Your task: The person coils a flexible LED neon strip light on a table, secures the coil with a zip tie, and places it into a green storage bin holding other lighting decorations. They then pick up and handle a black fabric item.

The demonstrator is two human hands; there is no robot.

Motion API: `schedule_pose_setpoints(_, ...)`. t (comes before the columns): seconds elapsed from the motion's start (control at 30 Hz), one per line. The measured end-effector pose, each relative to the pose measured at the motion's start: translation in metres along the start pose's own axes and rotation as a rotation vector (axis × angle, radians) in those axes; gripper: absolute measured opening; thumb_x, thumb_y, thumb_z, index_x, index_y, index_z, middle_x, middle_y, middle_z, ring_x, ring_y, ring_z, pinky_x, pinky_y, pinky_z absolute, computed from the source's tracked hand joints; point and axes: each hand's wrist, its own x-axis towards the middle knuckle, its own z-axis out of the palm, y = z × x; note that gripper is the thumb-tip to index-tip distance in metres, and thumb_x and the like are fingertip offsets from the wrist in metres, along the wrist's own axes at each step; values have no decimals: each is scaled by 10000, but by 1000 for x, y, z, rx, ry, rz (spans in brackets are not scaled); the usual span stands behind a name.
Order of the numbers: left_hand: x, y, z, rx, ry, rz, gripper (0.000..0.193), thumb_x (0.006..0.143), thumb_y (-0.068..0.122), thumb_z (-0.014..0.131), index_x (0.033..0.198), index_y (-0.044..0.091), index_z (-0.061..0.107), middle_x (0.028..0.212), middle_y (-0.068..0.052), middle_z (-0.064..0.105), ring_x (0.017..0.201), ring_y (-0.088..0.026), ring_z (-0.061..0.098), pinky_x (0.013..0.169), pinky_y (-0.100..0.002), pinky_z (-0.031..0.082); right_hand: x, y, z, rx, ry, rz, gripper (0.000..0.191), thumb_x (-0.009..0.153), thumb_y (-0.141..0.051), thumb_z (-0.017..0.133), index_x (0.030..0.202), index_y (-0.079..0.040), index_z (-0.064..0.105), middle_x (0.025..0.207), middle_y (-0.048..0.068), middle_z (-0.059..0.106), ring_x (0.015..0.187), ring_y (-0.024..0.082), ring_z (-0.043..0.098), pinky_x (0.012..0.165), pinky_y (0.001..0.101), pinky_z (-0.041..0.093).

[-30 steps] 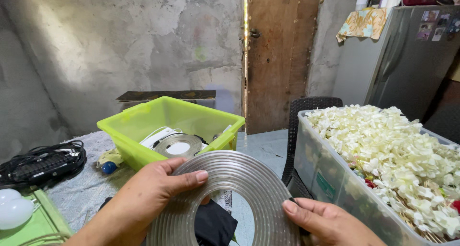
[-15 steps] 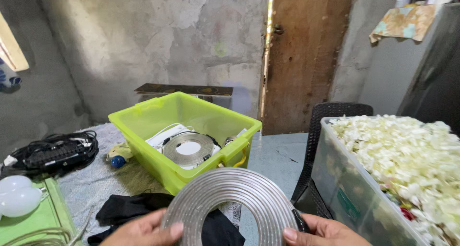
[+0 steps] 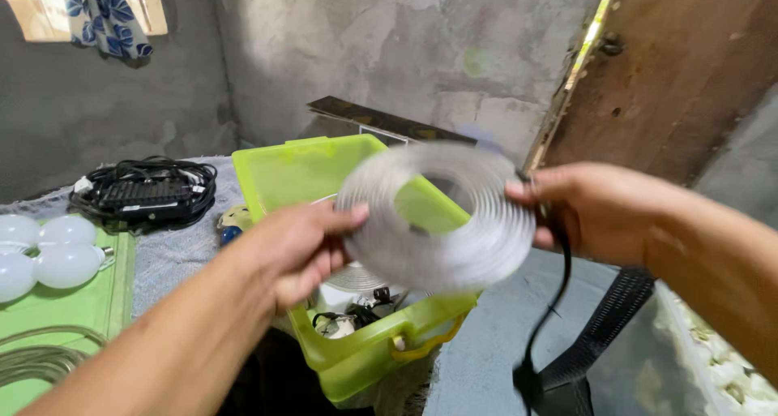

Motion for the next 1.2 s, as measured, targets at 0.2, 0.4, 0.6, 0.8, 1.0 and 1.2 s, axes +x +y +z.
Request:
schedule_pose_setpoints(0.2,130,22,-45,-117,-52,23,223,975,108,588,1129,-44,643,1060,-126,732,988,-217,728,917,-334,573,146,-34,-25,18,-78,-2,175,975,-237,613,938,-86,693,834,2,723,660,82,639,599,226,553)
schedule_pose_setpoints(0.4,229,-30,-124,-222,193,-192,165,986,72,676,1113,-23,631,1040,-116,704,925,-209,729,863,-330,600,303,35,7,108,-338,290,130,967,-174,646,974,-45,659,800,69,725,649,153,688,569,240,577)
schedule_pose_setpoints(0.6,288,-73,-143,-219,614,-324,211,980,59,623,1186,15,622,1068,-138,729,856,-298,754,757,-486,651,398,94,29,70,-307,384,97,956,-160,693,982,-67,677,793,58,707,662,170,680,566,288,601)
schedule_pose_setpoints(0.8,328,-78,-148,134,759,-375,231,968,88,637,1186,12,650,1059,-159,737,868,-324,750,763,-510,628,414,142,41,77,-312,522,97,991,-171,658,943,-90,682,808,32,736,685,152,685,593,307,637)
schedule_pose_setpoints(1.0,345,-102,-147,1069,727,-348,216,943,102,639,1139,28,690,1069,-167,734,905,-333,741,792,-500,613,417,145,40,55,-332,484,145,1003,-198,627,950,-76,687,817,54,742,641,166,680,551,287,607)
schedule_pose_setpoints(1.2,340,-125,-148,1727,548,-246,209,917,116,641,1092,44,731,1078,-176,731,942,-341,733,821,-489,598,414,152,47,13,-214,472,176,1013,-210,637,946,-49,656,798,81,705,613,194,654,535,304,611)
